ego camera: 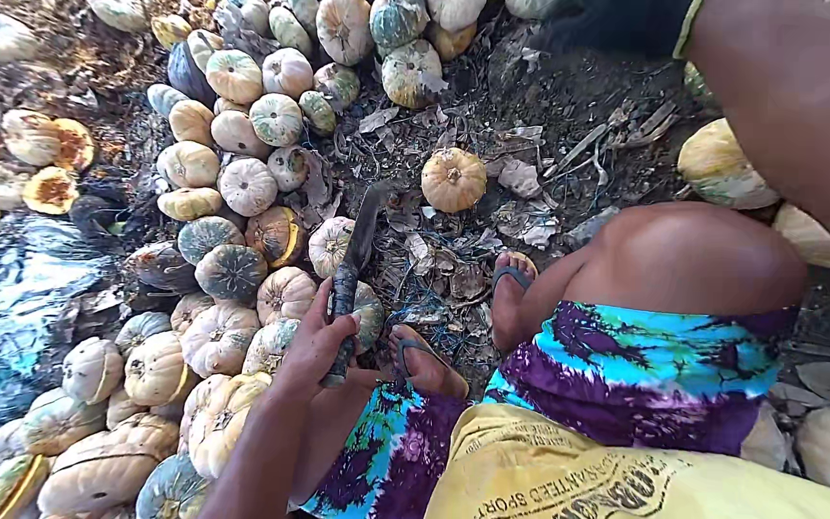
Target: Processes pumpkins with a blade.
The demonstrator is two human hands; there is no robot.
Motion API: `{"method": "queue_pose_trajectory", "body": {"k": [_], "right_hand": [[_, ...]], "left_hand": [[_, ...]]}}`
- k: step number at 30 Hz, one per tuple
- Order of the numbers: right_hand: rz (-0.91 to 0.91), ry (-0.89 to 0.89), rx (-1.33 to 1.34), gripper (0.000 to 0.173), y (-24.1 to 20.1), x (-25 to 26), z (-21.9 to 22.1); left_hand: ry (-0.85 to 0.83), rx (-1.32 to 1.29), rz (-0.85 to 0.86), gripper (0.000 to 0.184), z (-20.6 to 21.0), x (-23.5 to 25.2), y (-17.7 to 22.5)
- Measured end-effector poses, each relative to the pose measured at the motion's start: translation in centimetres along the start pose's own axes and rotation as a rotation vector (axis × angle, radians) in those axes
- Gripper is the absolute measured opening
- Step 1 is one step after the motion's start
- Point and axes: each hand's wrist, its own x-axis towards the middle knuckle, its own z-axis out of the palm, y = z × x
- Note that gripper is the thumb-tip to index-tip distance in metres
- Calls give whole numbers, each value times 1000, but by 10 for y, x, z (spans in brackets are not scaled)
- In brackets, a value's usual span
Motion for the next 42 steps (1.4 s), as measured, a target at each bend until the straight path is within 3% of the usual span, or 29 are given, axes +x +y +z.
{"method": "queue_pose_trajectory", "body": {"k": [4,7,10,13,16,19,22,24,26,28,31,34,37,42], "right_hand": [[130,-243,-6,52,44,2,77],[276,-346,90,62,74,21,152],[304,-327,104,73,82,47,214],[299,-306,199,79,68,82,249],[373,-294,238,92,69,117,284],[374,-268,176,98,55,116,286],[188,-126,144,94,30,77,287],[63,-82,212,103,10,32,308],[122,-188,355,122,-3,-5,343],[233,-245,443,126,-8,-27,374],[165,-232,321,118,-18,-34,369],[29,-155,184,117,-23,-19,365],[-147,-195,131,109,-30,-13,367],[-423,-305,109,108,-35,-12,416]], "left_hand": [[34,110,136,89,-3,8,1],[130,240,443,95,-7,7,-4],[248,290,676,89,-12,13,-12],[289,310,534,90,-17,13,-10],[305,354,294,65,-19,8,-7],[303,403,159,56,-22,9,-5],[315,309,215,48,-25,13,-9],[337,215,309,47,-25,15,-10],[328,157,377,47,-23,20,-7],[317,175,374,45,-20,23,-4],[380,258,271,58,-12,21,-2],[385,241,218,51,-8,18,-4],[340,209,219,46,0,11,-3],[302,240,285,43,9,5,-4]]}}
